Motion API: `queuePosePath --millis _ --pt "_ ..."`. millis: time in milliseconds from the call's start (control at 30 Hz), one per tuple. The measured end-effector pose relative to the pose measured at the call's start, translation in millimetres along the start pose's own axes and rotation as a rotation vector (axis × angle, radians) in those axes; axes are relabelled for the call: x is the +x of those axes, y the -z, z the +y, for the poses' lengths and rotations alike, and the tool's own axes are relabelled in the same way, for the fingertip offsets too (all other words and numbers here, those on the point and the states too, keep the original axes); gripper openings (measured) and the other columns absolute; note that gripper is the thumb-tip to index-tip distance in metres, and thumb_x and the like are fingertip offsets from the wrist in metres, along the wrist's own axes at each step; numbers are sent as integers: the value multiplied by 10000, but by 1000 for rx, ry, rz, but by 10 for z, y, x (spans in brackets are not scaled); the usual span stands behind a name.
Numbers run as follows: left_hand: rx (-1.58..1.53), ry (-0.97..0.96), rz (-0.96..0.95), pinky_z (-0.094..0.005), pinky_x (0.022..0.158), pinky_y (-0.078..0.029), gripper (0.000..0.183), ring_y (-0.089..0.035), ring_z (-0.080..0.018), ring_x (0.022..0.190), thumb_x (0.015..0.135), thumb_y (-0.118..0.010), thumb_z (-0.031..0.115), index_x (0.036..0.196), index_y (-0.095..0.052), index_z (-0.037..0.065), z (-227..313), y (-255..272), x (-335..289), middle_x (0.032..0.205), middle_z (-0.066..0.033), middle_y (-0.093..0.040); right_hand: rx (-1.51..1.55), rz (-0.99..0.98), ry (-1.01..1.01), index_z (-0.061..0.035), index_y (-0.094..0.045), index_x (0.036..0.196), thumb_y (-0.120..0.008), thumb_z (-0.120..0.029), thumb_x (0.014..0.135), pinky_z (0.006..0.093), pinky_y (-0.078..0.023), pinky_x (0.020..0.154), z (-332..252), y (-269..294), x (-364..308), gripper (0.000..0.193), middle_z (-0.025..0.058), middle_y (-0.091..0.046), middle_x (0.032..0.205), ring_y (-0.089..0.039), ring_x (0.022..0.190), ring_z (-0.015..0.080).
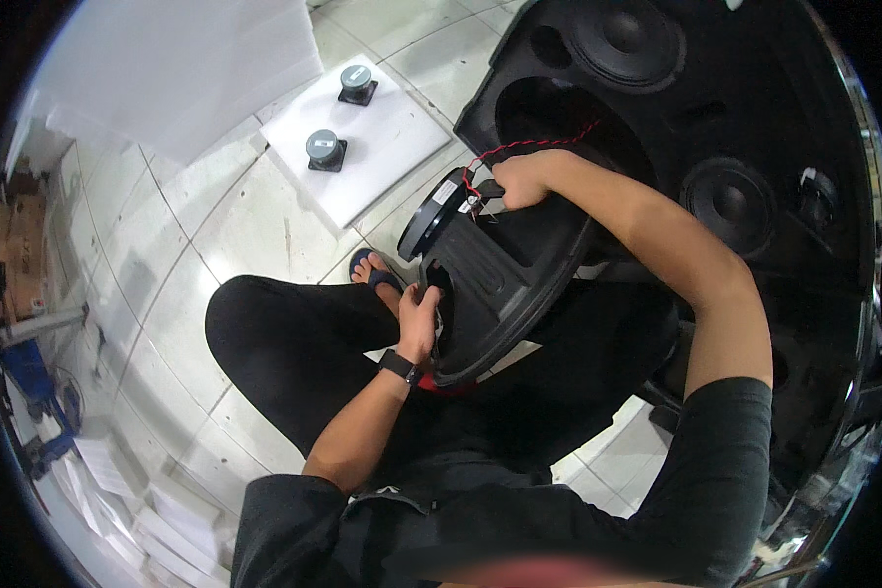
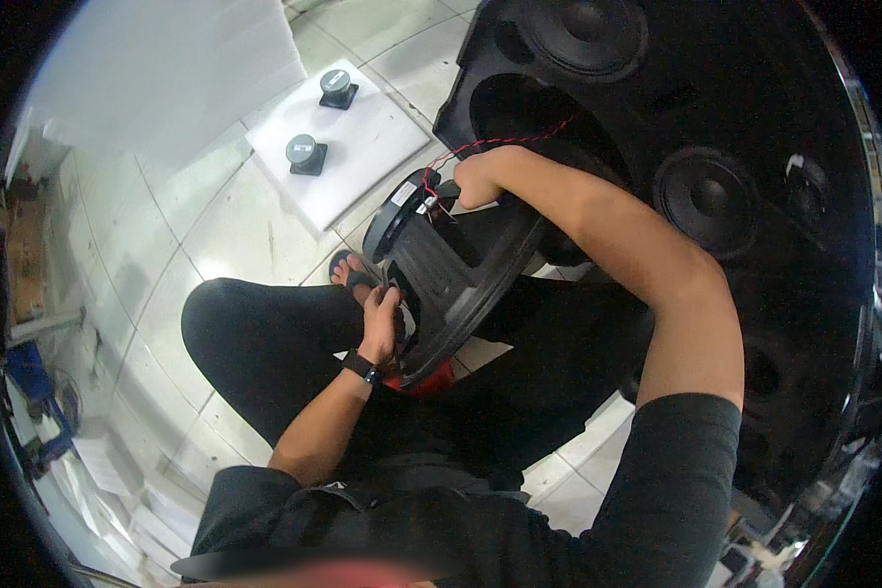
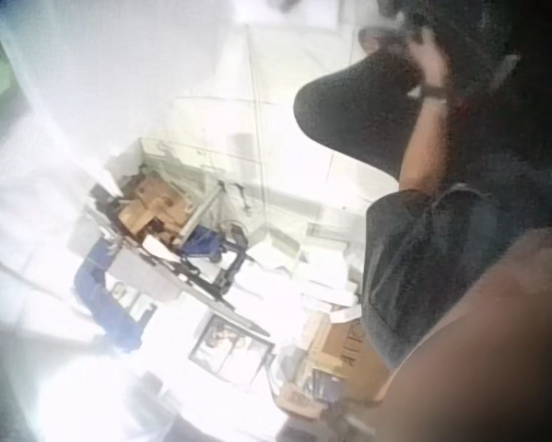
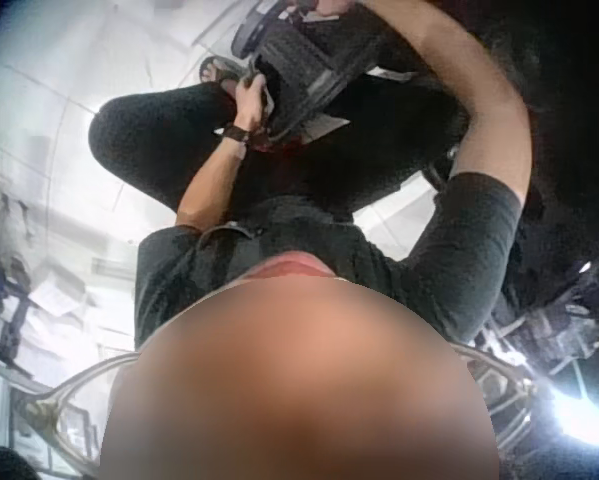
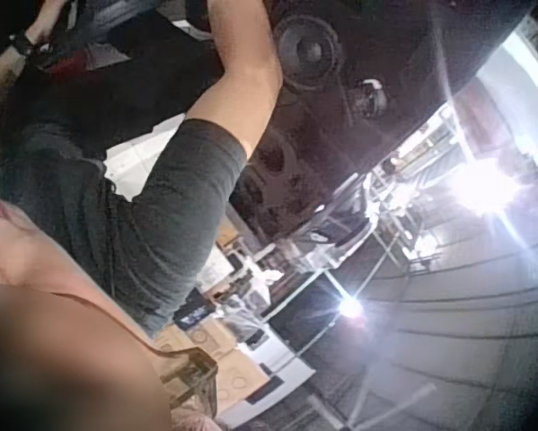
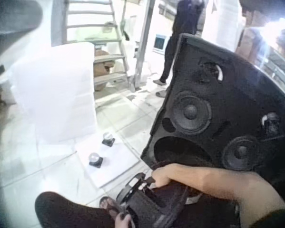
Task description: The person removes a speaker from a black enclosure, then places it back into the enclosure and secures it with screws. The person repeats this process for another speaker in the same enclosure.
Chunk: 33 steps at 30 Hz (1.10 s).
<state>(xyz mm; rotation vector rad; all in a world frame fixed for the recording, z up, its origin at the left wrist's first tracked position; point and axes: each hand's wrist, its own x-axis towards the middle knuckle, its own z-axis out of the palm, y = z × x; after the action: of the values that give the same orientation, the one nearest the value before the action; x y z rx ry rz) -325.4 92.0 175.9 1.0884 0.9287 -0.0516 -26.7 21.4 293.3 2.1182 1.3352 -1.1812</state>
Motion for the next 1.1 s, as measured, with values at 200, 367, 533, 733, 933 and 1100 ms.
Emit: queuePosePath --millis 200,367,533,733,933,1100 --pt "-170 -22 19 -262 547 -399 351 -500 -82 638 903 -611 203 1152 -503 -18 -56 -271 -178 813 -17 -557 -7 -109 -22 102 -545 1163 -582 -150 784 452 -498 901 -70 296 -115 457 278 -642 1148 -630 1087 399" --pt "-275 -86 58 -273 601 -419 309 -502 -100 640 946 -607 203 1139 -499 -13 2 -570 -410 733 -22 -535 -124 -20 0 96 -639 1038 -590 -159 776 436 -514 895 -256 583 -342 369 280 -660 1110 -652 1053 380" --pt "-62 -48 59 -296 681 -468 500 -581 -166 763 986 -548 348 1319 -439 -9 -130 -580 -451 957 -106 -616 -168 40 130 41 -714 973 -625 -198 727 435 -524 894 -328 627 -313 354 259 -682 1068 -665 1010 374" --pt "-298 -106 101 -295 535 -458 391 -555 -159 569 983 -585 305 1182 -464 -9 -341 -538 -334 694 -52 -569 -204 34 324 6 -701 885 -623 -199 742 485 -506 816 -238 325 113 261 250 -689 961 -656 927 405" --pt "-104 -150 212 -338 629 -520 375 -599 -222 853 962 -534 300 1181 -477 0 -335 -540 -305 1013 -121 -563 -192 30 246 22 -727 1022 -611 -255 756 479 -507 865 -158 236 196 401 231 -689 1097 -655 1028 375" --pt "-172 -83 133 -341 643 -511 359 -580 -223 886 950 -526 287 1158 -482 -3 -380 -553 -269 997 -118 -555 -244 52 228 53 -728 966 -602 -244 755 468 -512 850 -150 268 -4 385 257 -690 1059 -664 999 381"
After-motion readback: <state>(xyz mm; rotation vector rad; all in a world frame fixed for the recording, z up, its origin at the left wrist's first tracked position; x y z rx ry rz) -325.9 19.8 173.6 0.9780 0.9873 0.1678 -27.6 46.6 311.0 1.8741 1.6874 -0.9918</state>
